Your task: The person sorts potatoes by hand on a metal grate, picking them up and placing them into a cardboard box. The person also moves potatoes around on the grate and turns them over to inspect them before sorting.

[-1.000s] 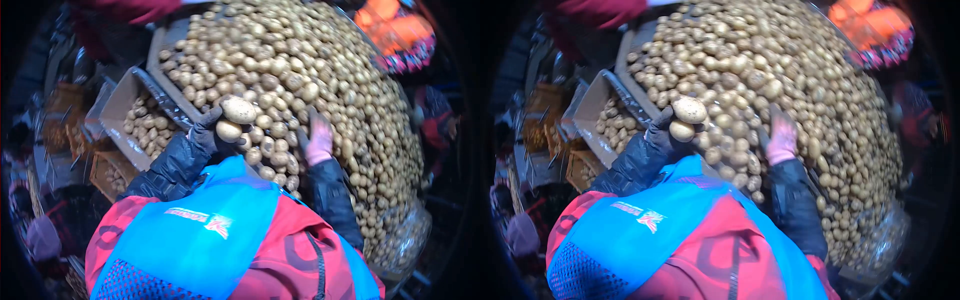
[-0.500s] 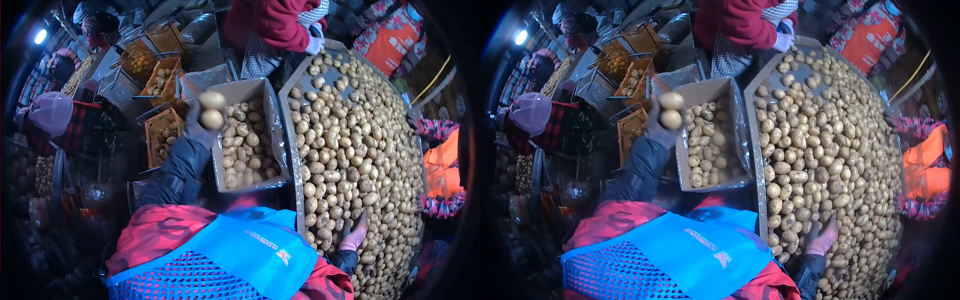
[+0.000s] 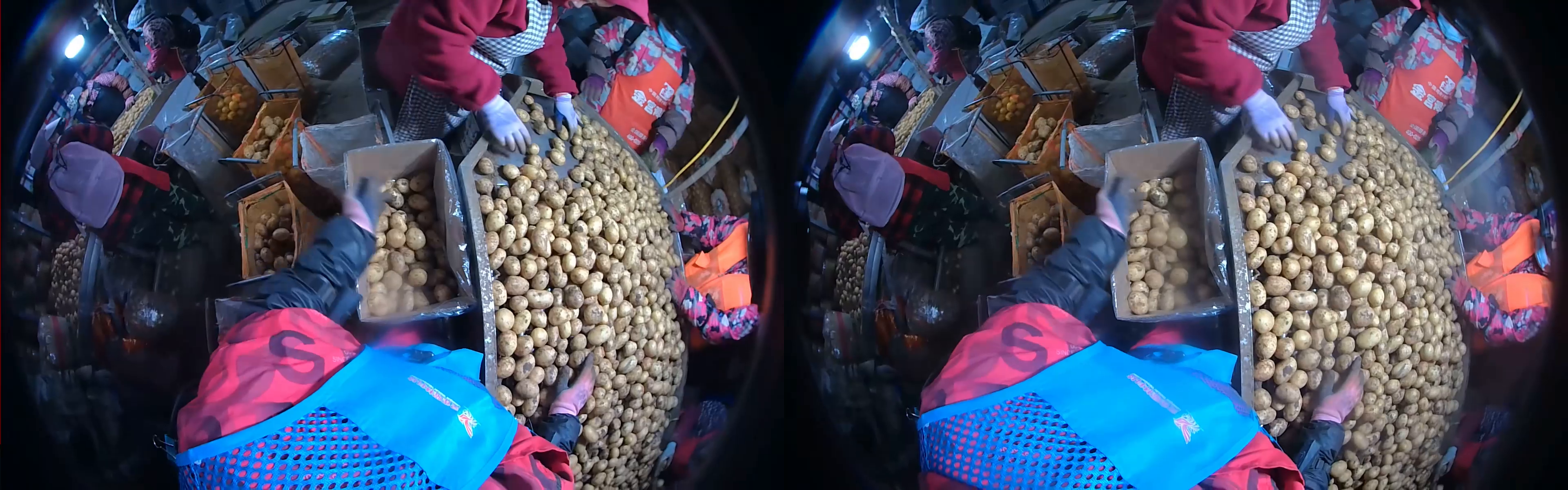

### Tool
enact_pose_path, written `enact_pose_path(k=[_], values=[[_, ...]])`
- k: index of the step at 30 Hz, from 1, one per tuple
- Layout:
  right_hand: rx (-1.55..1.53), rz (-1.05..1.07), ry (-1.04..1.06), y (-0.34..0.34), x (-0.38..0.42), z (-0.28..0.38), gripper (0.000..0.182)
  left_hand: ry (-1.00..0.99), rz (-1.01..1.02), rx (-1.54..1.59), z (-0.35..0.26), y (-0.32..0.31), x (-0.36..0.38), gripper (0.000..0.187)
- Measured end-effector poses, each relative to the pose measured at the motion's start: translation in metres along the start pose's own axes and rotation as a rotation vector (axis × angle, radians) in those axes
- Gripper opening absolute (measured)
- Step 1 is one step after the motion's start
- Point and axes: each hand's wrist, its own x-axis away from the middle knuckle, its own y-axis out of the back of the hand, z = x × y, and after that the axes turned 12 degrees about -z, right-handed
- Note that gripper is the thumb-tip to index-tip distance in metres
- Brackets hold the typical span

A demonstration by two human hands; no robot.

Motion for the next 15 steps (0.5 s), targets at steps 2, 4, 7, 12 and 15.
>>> enact_pose_path(k=[2, 4, 7, 12, 15], values=[[-0.060, -0.026, -0.031, -0.004, -0.001, -0.002, 0.075, -0.100, -0.240, -0.488, 0.004, -0.118, 0.061, 0.042], [-0.172, -0.020, -0.037, 0.009, -0.005, 0.019, 0.074, -0.287, 0.076, -0.530, 0.049, -0.148, 0.072, 0.046], [-0.053, 0.134, -0.253, 0.027, -0.004, 0.042, 0.069, -0.523, 0.506, -0.784, 0.081, -0.228, 0.108, 0.045], [-0.014, 0.012, -0.048, 0.027, 0.040, 0.077, 0.076, -0.627, 1.161, -0.977, 0.136, -0.295, 0.171, 0.053], [-0.303, 0.208, 0.062, 0.063, 0.047, 0.085, 0.067, -0.692, 1.350, -1.305, 0.162, -0.289, 0.191, 0.059]])
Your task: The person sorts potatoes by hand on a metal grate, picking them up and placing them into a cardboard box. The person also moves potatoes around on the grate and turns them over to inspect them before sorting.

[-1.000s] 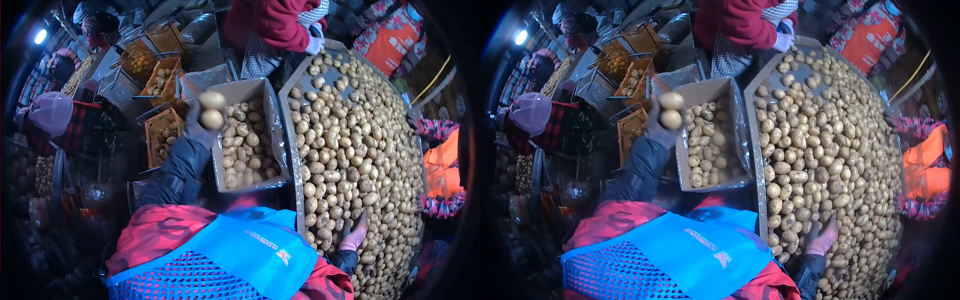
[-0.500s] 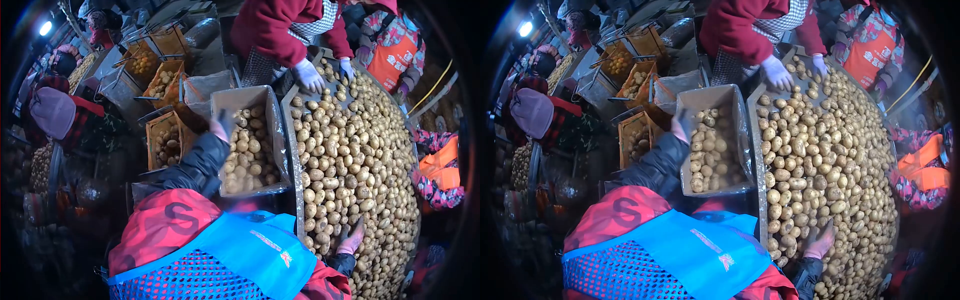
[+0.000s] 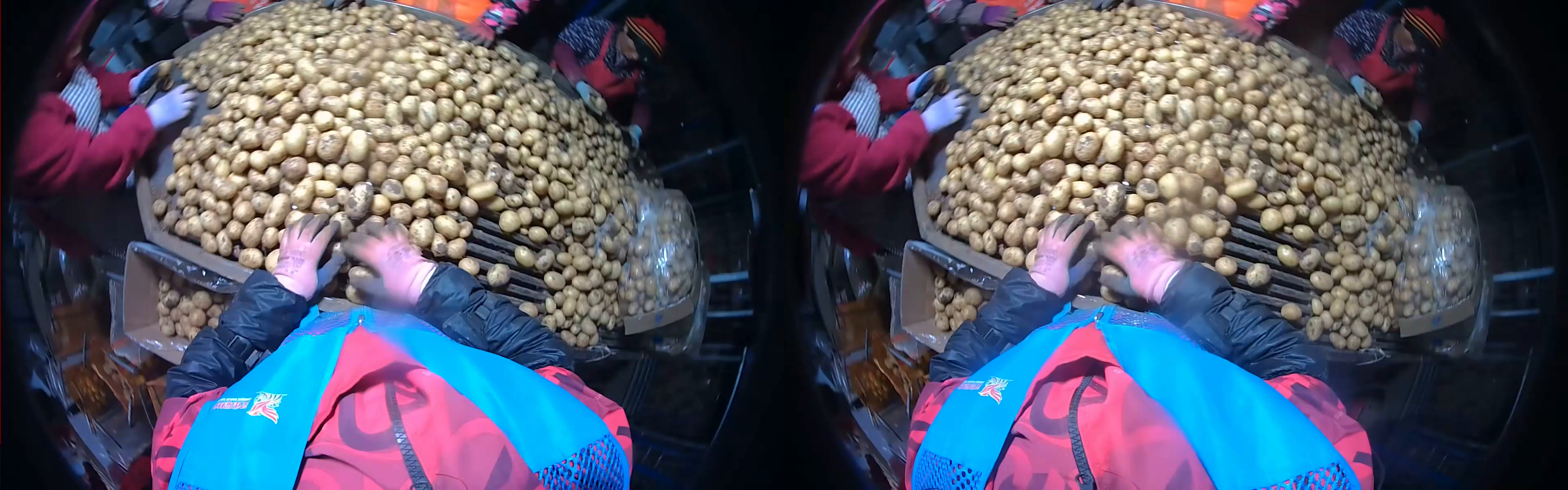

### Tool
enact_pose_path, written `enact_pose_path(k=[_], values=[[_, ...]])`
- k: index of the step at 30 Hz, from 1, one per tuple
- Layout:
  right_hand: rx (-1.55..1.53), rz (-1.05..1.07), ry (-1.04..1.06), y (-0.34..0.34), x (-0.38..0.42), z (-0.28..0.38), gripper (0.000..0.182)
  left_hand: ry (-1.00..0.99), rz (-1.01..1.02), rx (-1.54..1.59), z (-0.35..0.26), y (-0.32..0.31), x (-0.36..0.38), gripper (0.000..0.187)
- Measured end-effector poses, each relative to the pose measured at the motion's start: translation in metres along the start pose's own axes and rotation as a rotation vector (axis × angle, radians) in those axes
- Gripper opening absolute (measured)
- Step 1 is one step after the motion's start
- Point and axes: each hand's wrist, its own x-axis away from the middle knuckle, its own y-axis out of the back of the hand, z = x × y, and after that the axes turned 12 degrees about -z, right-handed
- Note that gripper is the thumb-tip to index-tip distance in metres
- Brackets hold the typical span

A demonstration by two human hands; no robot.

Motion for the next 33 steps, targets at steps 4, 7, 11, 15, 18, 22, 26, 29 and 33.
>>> enact_pose_path(k=[4, 7, 11, 15, 18, 22, 26, 29, 33], values=[[-0.055, -0.233, 0.106, 0.025, 0.011, -0.051, 0.054, 0.088, 0.067, 0.029, 0.005, -0.002, 0.000, 0.058], [0.131, -0.522, -0.359, 0.063, -0.007, -0.105, 0.061, 0.063, 0.012, 0.044, 0.009, -0.007, 0.001, 0.057], [0.292, -0.437, -0.684, 0.044, -0.018, -0.155, 0.063, 0.081, -0.036, 0.083, 0.011, -0.005, 0.000, 0.056], [0.389, -0.405, -0.672, 0.042, -0.038, -0.099, 0.058, 0.104, -0.056, 0.119, 0.009, -0.003, -0.002, 0.054], [0.220, -0.064, -0.490, 0.030, -0.054, -0.068, 0.057, 0.103, -0.052, 0.102, 0.010, -0.006, -0.002, 0.053], [-0.030, -0.087, -0.258, 0.021, -0.057, -0.031, 0.061, 0.102, -0.043, 0.099, 0.011, -0.005, -0.001, 0.053], [-0.065, -0.445, -0.263, 0.010, -0.102, -0.073, 0.064, 0.098, -0.076, 0.146, 0.009, -0.001, -0.002, 0.051], [0.158, -0.348, -0.281, -0.009, -0.144, -0.099, 0.067, 0.111, -0.133, 0.254, 0.008, 0.009, -0.004, 0.048], [0.035, -0.202, -0.477, -0.002, -0.151, -0.090, 0.063, 0.384, -0.069, 0.531, 0.011, 0.014, 0.005, 0.058]])
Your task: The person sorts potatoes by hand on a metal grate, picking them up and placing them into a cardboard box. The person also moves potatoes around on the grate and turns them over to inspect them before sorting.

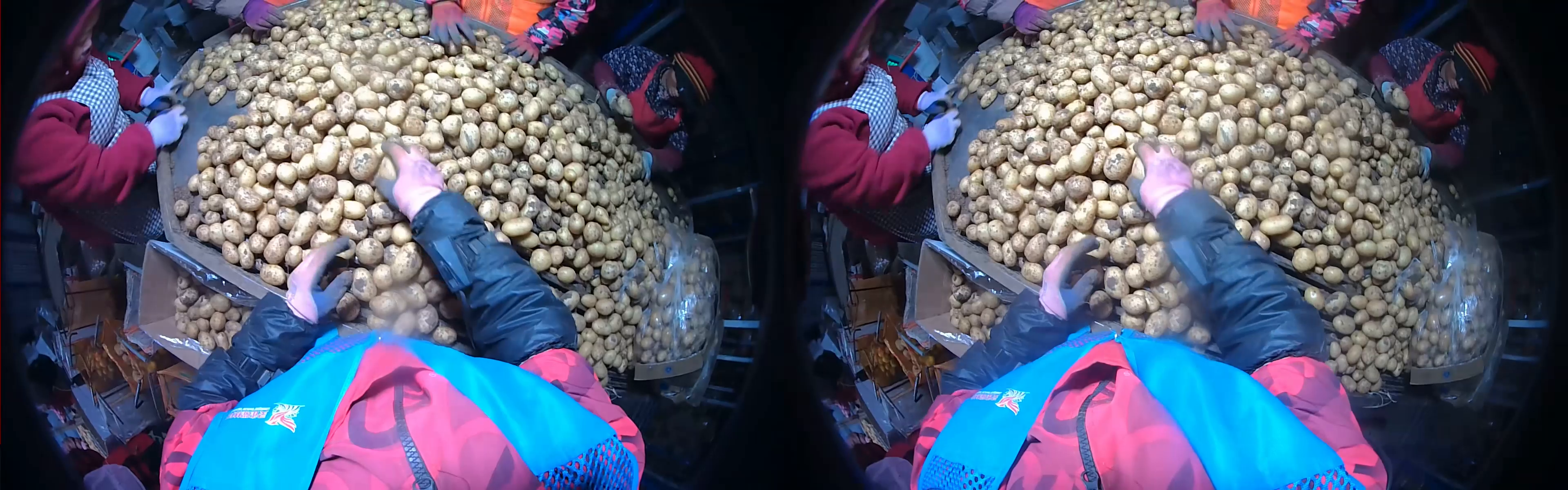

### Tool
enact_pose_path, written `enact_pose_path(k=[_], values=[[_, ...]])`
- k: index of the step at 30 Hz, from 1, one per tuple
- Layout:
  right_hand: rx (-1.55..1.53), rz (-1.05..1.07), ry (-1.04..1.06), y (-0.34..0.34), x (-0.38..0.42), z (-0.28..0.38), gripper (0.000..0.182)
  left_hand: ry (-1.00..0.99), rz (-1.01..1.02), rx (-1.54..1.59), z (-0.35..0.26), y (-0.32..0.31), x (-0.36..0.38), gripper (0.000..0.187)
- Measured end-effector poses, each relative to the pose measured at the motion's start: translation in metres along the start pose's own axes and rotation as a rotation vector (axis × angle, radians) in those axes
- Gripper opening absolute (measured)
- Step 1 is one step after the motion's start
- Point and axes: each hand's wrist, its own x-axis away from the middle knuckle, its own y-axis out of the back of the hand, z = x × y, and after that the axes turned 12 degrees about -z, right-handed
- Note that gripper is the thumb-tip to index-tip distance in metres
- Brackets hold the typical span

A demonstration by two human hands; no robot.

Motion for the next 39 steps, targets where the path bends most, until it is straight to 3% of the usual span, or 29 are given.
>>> enact_pose_path(k=[2, 3, 4, 6, 8, 11, 12, 14, 16, 18, 20, 22, 23, 26, 28, 31, 32, 33, 34, 35, 36, 38, 39], values=[[-0.129, 0.151, -0.039, 0.020, 0.019, 0.017, 0.066, 0.499, -0.195, 0.535, 0.011, -0.013, -0.005, 0.077], [-0.283, 0.180, 0.098, 0.021, 0.034, 0.017, 0.066, 0.510, -0.132, 0.822, 0.023, -0.011, -0.008, 0.085], [-0.434, 0.208, 0.234, 0.023, 0.048, 0.019, 0.065, 0.647, -0.176, 1.048, -0.005, -0.003, -0.009, 0.084], [-0.436, 0.121, 0.507, 0.038, 0.060, 0.025, 0.069, 0.737, -0.036, 1.139, -0.007, 0.000, -0.005, 0.081], [-0.381, 0.042, 0.502, 0.050, 0.033, 0.009, 0.066, 0.847, 0.124, 1.470, 0.030, 0.000, 0.004, 0.068], [-0.178, -0.269, 0.064, 0.051, -0.015, -0.050, 0.060, 0.975, 0.128, 1.539, 0.031, 0.009, 0.003, 0.063], [0.215, -0.263, 0.026, 0.057, -0.032, -0.069, 0.063, 0.986, 0.111, 1.539, 0.034, 0.011, 0.004, 0.062], [0.470, -0.420, 0.138, 0.042, -0.040, -0.111, 0.070, 0.978, 0.090, 1.673, 0.038, 0.010, 0.005, 0.060], [0.622, -0.471, 0.226, 0.022, -0.041, -0.108, 0.066, 1.052, 0.081, 1.722, 0.037, 0.010, 0.004, 0.058], [0.584, -0.324, 0.016, 0.003, -0.039, -0.093, 0.074, 1.020, 0.089, 1.697, 0.047, 0.007, 0.006, 0.058], [0.469, -0.164, 0.042, -0.005, -0.031, -0.061, 0.075, 0.989, 0.123, 1.708, 0.053, 0.001, 0.005, 0.056], [0.348, 0.068, 0.190, 0.020, -0.015, -0.001, 0.083, 0.997, 0.103, 1.710, 0.051, -0.001, 0.004, 0.054], [0.303, -0.084, 0.295, -0.014, 0.008, 0.014, 0.084, 1.022, 0.110, 1.720, 0.046, 0.001, 0.001, 0.053], [0.145, 0.205, 0.290, -0.010, 0.031, 0.051, 0.079, 1.057, 0.054, 1.694, 0.051, 0.001, 0.001, 0.052], [-0.245, 0.246, 0.494, 0.000, 0.032, 0.035, 0.071, 0.981, 0.085, 1.688, 0.053, 0.000, 0.001, 0.052], [-0.192, -0.048, 0.363, 0.029, -0.008, 0.005, 0.057, 1.010, 0.071, 1.640, 0.049, 0.003, 0.003, 0.052], [-0.086, -0.311, 0.420, 0.036, -0.025, -0.016, 0.052, 0.979, 0.076, 1.612, 0.047, 0.003, 0.003, 0.052], [-0.181, -0.445, 0.285, 0.050, -0.043, -0.035, 0.052, 0.977, 0.076, 1.634, 0.046, 0.002, 0.003, 0.052], [-0.055, -0.497, 0.158, 0.058, -0.066, -0.059, 0.057, 0.977, 0.079, 1.654, 0.045, 0.001, 0.003, 0.052], [0.089, -0.541, 0.000, 0.057, -0.087, -0.086, 0.060, 0.994, 0.079, 1.627, 0.046, 0.002, 0.003, 0.051], [-0.105, -0.501, -0.200, 0.060, -0.101, -0.098, 0.065, 1.008, 0.080, 1.599, 0.046, 0.002, 0.003, 0.051], [0.068, -0.574, -0.206, 0.041, -0.120, -0.112, 0.071, 1.001, 0.092, 1.559, 0.044, 0.000, 0.001, 0.051], [-0.110, -0.310, -0.276, 0.043, -0.134, -0.101, 0.075, 1.009, 0.085, 1.553, 0.047, 0.000, 0.001, 0.051]])
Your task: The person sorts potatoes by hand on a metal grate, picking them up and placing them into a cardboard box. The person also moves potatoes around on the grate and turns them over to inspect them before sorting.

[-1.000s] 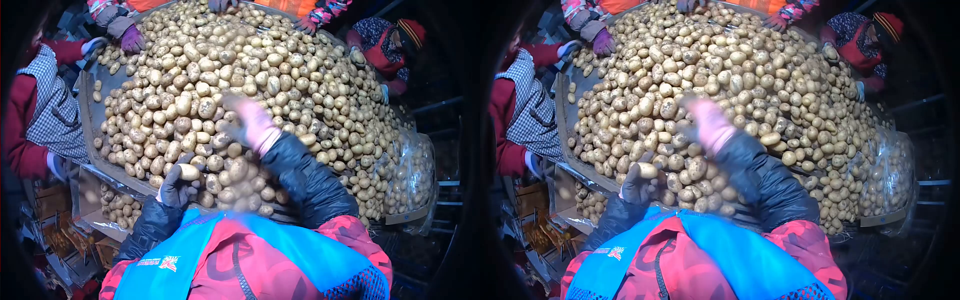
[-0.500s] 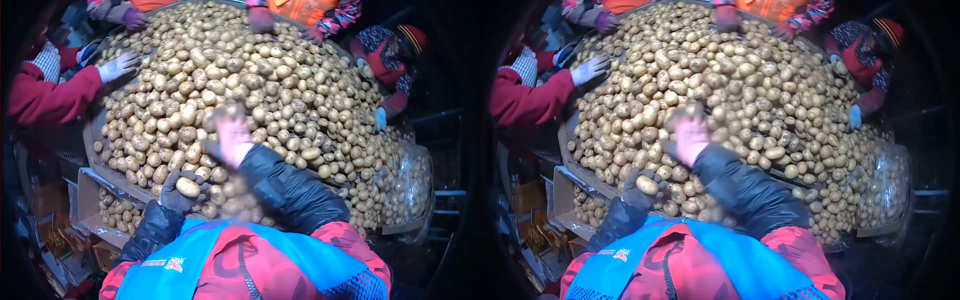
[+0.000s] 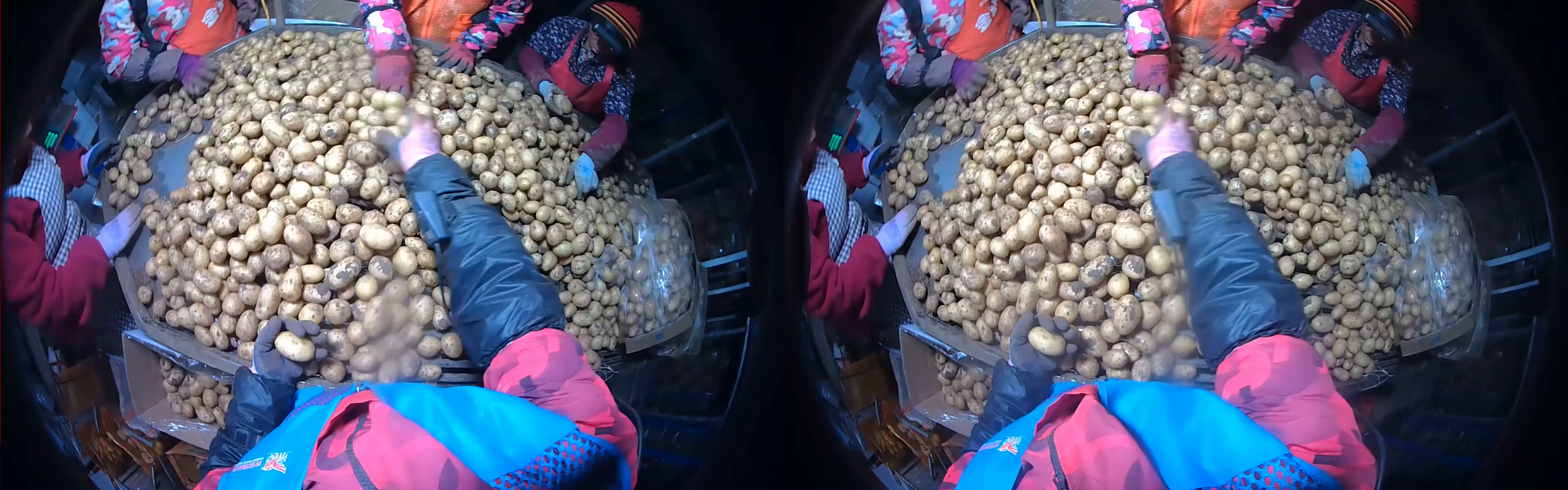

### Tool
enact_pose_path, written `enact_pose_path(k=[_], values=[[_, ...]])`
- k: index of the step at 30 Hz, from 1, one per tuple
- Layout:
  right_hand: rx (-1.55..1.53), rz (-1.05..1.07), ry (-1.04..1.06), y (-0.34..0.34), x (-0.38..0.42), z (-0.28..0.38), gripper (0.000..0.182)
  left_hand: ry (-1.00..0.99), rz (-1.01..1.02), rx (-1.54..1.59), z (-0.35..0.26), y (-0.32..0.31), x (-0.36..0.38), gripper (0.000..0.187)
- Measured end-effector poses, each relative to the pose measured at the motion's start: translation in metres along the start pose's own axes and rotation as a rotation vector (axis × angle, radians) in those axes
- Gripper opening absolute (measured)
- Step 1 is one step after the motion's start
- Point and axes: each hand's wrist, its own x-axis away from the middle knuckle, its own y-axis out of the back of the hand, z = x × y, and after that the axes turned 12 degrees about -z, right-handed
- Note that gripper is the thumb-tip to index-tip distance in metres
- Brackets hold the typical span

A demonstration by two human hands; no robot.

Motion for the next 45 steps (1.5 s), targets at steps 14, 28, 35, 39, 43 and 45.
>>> enact_pose_path(k=[14, 28, 35, 39, 43, 45], values=[[-0.110, 0.549, 0.617, 0.067, 0.099, 0.056, 0.063, 0.029, -0.005, 0.049, -0.002, -0.013, 0.005, 0.041], [0.390, -0.135, 0.106, 0.063, 0.015, -0.031, 0.070, 0.069, -0.086, -0.044, -0.006, -0.008, 0.009, 0.035], [-0.349, 0.109, 0.044, 0.031, 0.130, -0.001, 0.060, 0.088, 0.092, -0.227, -0.012, 0.001, 0.009, 0.057], [-0.494, 0.336, 0.536, 0.053, 0.213, 0.047, 0.044, 0.217, 0.013, 0.008, -0.005, -0.037, 0.015, 0.075], [-0.229, 0.284, 0.479, 0.071, 0.174, 0.039, 0.042, 0.203, 0.070, -0.043, -0.006, -0.025, 0.018, 0.075], [-0.015, 0.006, 0.226, 0.074, 0.123, 0.004, 0.035, 0.198, 0.084, -0.081, -0.006, -0.017, 0.014, 0.074]])
